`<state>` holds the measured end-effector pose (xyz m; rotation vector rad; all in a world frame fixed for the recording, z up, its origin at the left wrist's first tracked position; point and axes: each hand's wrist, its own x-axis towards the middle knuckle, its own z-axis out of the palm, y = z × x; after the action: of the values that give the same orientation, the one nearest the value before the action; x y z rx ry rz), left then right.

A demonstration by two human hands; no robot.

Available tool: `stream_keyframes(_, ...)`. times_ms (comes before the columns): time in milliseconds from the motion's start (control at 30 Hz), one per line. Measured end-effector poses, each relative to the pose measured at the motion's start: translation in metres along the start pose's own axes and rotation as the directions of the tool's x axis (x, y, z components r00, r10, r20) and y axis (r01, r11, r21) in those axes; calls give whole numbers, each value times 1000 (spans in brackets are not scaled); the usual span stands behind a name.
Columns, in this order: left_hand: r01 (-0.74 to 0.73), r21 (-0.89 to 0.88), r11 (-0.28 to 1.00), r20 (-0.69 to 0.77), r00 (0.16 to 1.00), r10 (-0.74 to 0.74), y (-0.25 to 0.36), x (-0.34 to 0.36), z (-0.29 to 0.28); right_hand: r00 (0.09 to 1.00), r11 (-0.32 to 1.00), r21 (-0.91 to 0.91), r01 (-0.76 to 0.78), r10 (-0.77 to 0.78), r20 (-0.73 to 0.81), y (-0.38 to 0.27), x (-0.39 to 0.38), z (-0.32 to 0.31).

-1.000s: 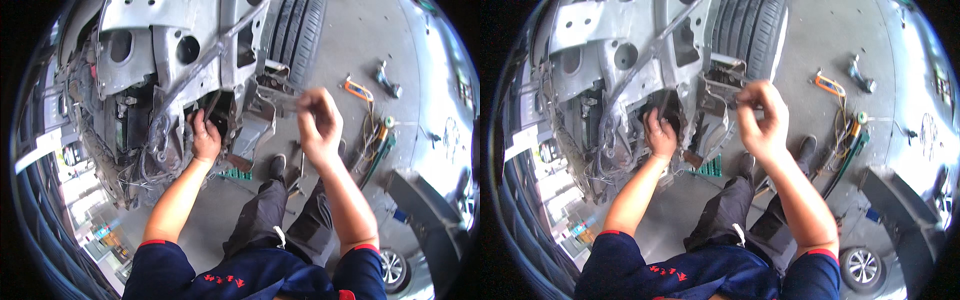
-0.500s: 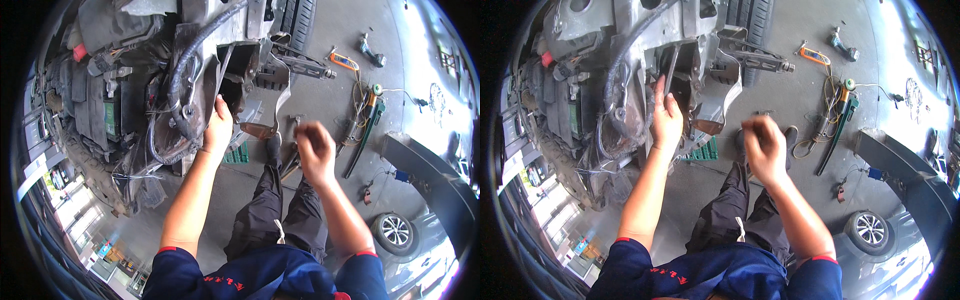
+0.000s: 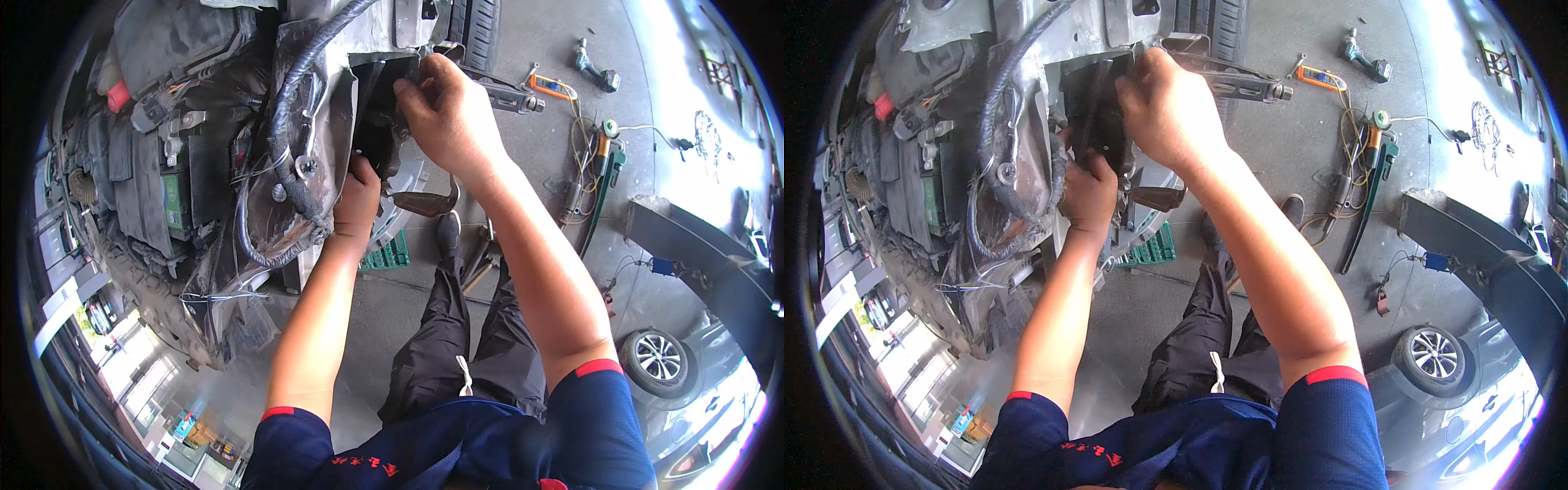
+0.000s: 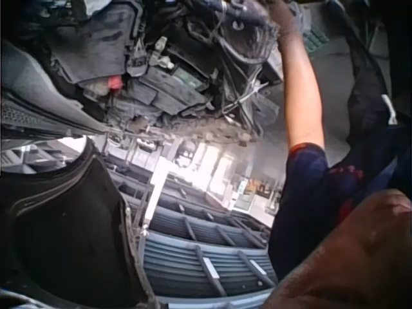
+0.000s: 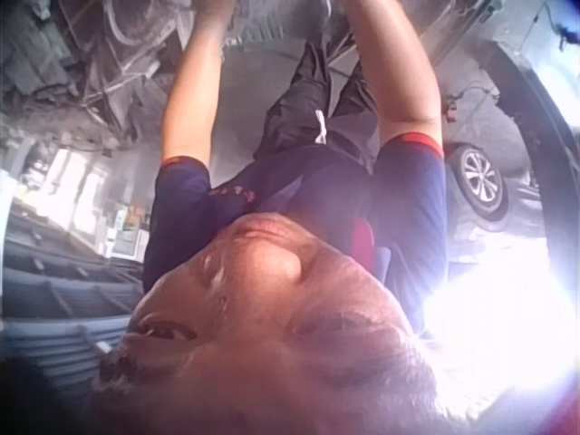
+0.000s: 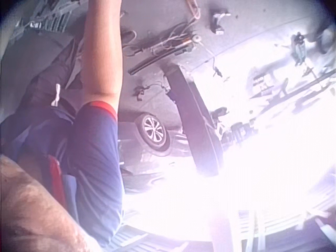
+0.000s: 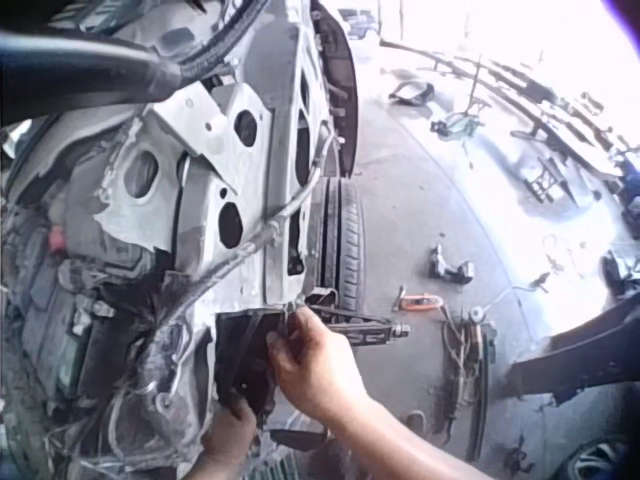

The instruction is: The person repairs a damaged vehicle frame by hammering the metal structure using a hammer and a metal dolly, prying the frame section with a metal bar, and aligning the metal parts by hand.

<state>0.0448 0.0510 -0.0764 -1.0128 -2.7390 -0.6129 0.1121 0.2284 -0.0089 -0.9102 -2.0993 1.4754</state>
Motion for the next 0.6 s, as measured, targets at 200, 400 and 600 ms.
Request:
stream_keyframes(200, -44, -129, 991, -78, 996, 35, -10, -5, 14, 996, 995, 46, 88, -89, 22, 8, 3, -3)
stream_keyframes(400, 111, -94, 989, 53, 993, -106, -4, -7, 5, 990, 987, 75, 140, -142, 16, 12, -7, -13)
stream_keyframes(600, 51, -11, 999, -17, 999, -51, 9, -46, -24, 974, 890, 436, -130, 197, -112, 51, -112, -58)
